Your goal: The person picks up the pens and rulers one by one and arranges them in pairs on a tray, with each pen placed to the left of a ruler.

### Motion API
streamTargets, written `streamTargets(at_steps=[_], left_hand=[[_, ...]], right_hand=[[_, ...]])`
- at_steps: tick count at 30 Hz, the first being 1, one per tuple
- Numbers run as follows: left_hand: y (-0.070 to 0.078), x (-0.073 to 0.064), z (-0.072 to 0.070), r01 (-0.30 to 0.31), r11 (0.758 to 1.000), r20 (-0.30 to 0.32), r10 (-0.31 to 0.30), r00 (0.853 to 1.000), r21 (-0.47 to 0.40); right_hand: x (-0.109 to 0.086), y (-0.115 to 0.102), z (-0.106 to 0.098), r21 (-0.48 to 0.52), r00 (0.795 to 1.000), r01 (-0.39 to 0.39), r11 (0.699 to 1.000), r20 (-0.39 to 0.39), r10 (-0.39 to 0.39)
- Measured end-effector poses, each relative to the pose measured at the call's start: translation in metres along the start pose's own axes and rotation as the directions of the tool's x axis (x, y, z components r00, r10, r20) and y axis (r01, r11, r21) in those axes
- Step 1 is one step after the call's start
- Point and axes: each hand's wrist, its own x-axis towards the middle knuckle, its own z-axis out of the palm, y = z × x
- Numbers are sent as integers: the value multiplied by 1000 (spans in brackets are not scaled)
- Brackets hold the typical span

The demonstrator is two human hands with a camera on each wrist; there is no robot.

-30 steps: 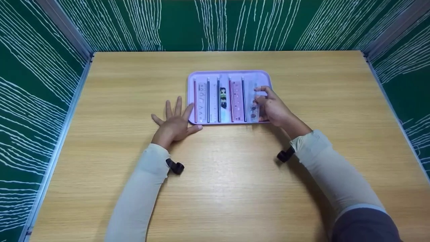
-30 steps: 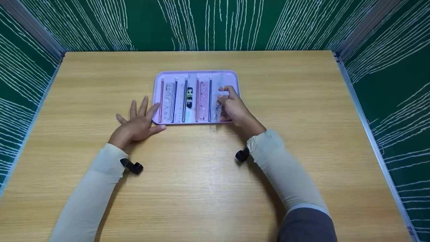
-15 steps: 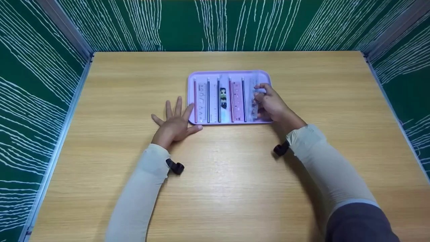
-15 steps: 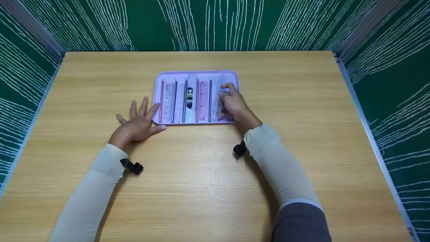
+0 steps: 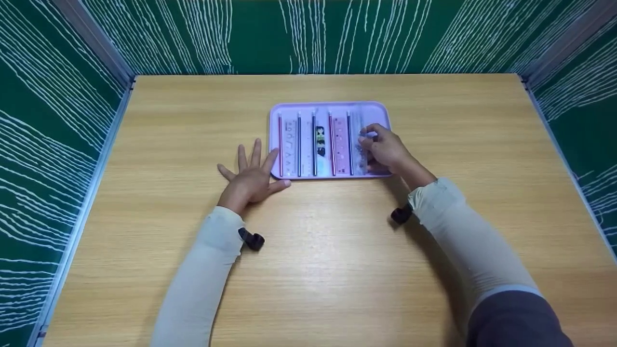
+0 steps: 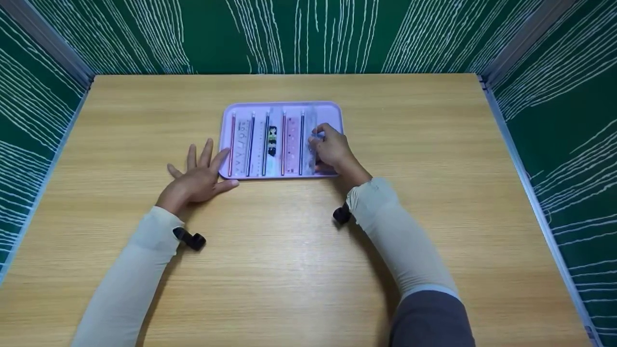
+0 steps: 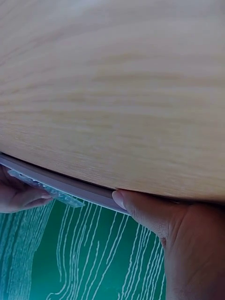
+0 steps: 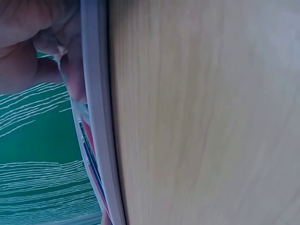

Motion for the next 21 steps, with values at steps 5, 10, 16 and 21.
streamTargets(at_steps=[5,10,16,21], left_hand=[[0,-1,-1,3,1000,-3,-3,1000,-4],[0,-1,0,1,1000,3,-1,1000,-1],[1,-1,-1,1,1000,7,-1,1000,-1],[1,-2,-1,-1,1000,3,1,1000,0]], right_hand=[[-2,-2,0,-92,1000,-3,996,-18,2],[-2,-2,2,-239,996,60,969,-55,-75],[-3,-1,3,-366,979,124,922,-109,-175],[-5,-2,4,-273,985,99,957,-108,-133]])
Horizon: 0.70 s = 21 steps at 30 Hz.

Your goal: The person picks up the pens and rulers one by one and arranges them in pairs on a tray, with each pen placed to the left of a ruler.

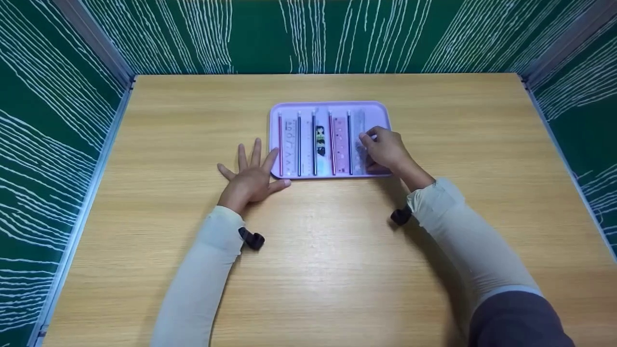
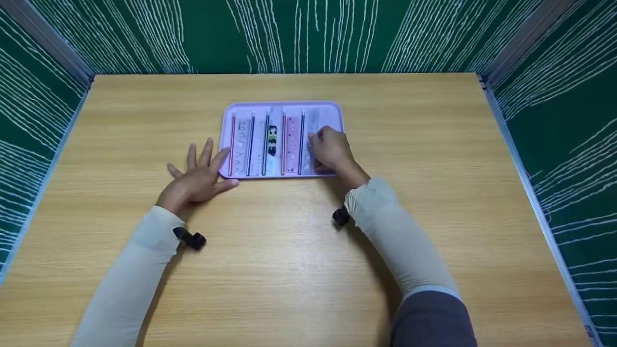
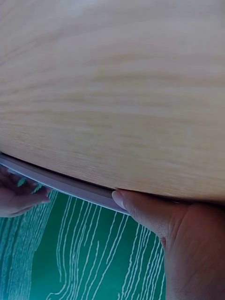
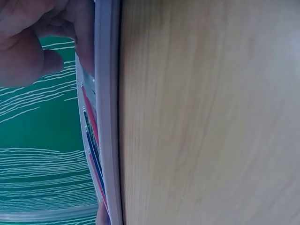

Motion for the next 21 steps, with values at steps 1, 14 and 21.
streamTargets(at_steps=[1,14,21], left_hand=[[0,0,0,-1,1000,0,1,1000,1],[0,0,-1,0,1000,1,0,1000,0],[-1,1,1,-3,1000,-1,3,1000,-7]], right_hand=[[-1,0,0,25,1000,-10,1000,5,9],[-3,6,-7,117,998,-69,991,1,70],[-2,10,-8,147,997,-70,987,-25,74]])
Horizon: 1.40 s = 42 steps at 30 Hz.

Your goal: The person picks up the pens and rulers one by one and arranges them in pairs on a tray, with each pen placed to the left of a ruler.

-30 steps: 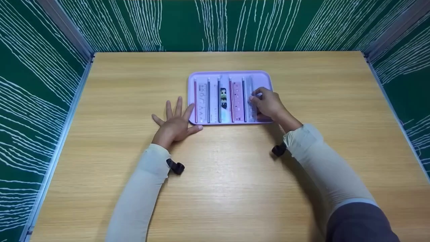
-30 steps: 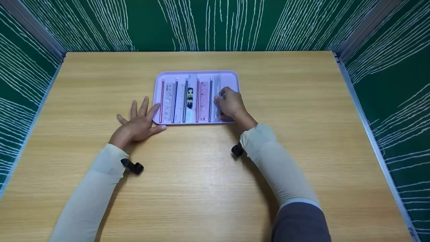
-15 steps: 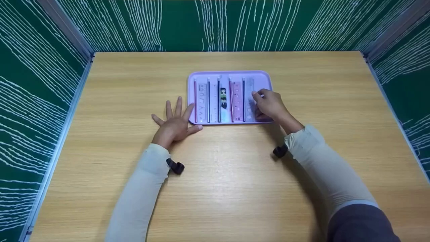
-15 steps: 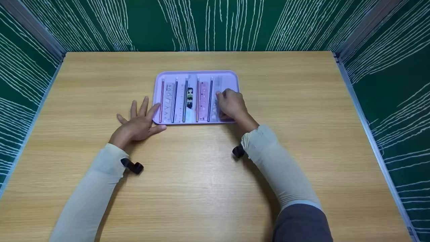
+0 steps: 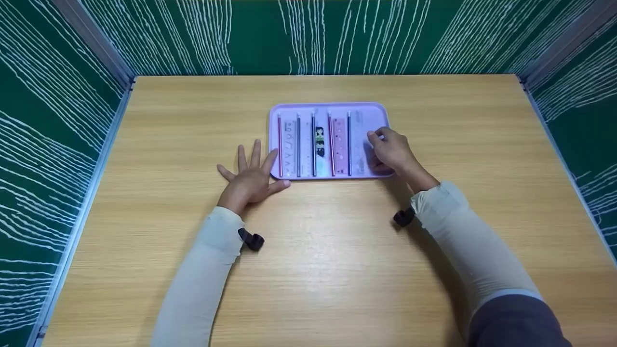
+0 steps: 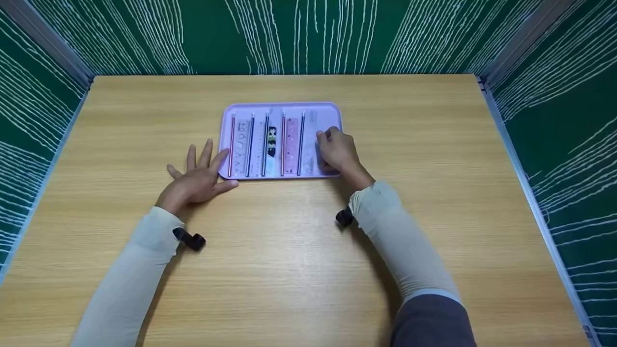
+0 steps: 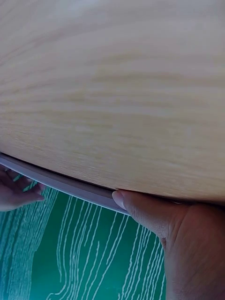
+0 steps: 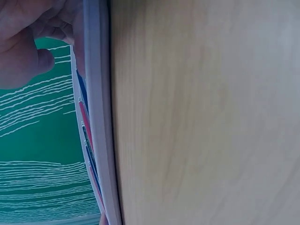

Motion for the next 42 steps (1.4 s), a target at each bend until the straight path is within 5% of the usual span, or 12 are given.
streamTargets(at_steps=[19,42], left_hand=[[-3,-2,0,5,1000,-1,-5,1000,-5],[0,-1,-1,-1,1000,-13,1,1000,-13]], right_hand=[[4,0,4,-96,1000,2,995,20,0],[1,-3,-1,-53,994,-78,996,75,82]])
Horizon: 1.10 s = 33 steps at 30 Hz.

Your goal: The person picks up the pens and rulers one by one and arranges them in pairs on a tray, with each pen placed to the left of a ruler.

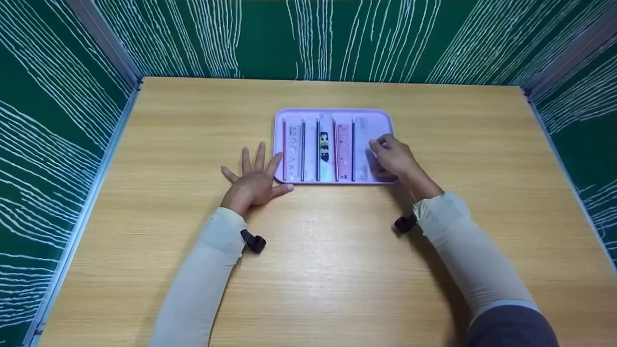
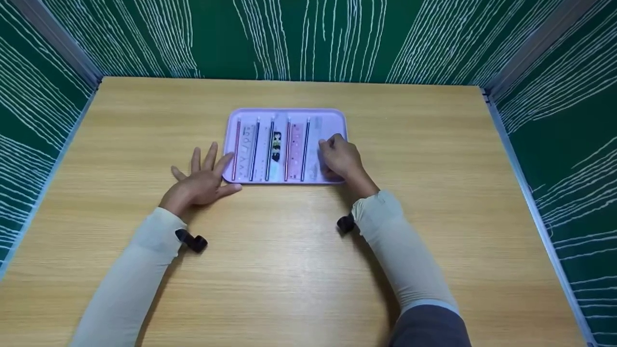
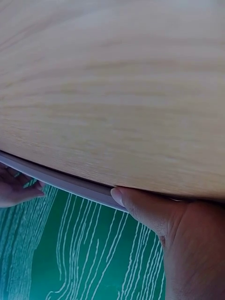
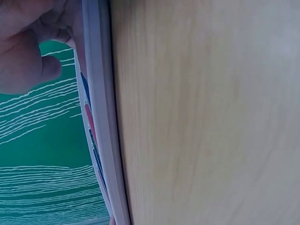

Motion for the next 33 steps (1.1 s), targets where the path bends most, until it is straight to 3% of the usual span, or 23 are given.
streamTargets(at_steps=[14,22,28,33], left_hand=[[0,6,-3,1,1000,7,-1,1000,2],[0,4,-2,1,1000,16,-1,1000,-6],[4,5,-4,-6,1000,15,6,1000,-1],[6,6,-13,-7,1000,9,7,1000,-17]], right_hand=[[7,-4,-5,18,998,-45,999,42,44],[4,3,-3,115,1000,15,993,23,-17],[3,5,-9,195,992,85,977,-104,-66],[1,7,-22,234,933,256,938,-314,-176]])
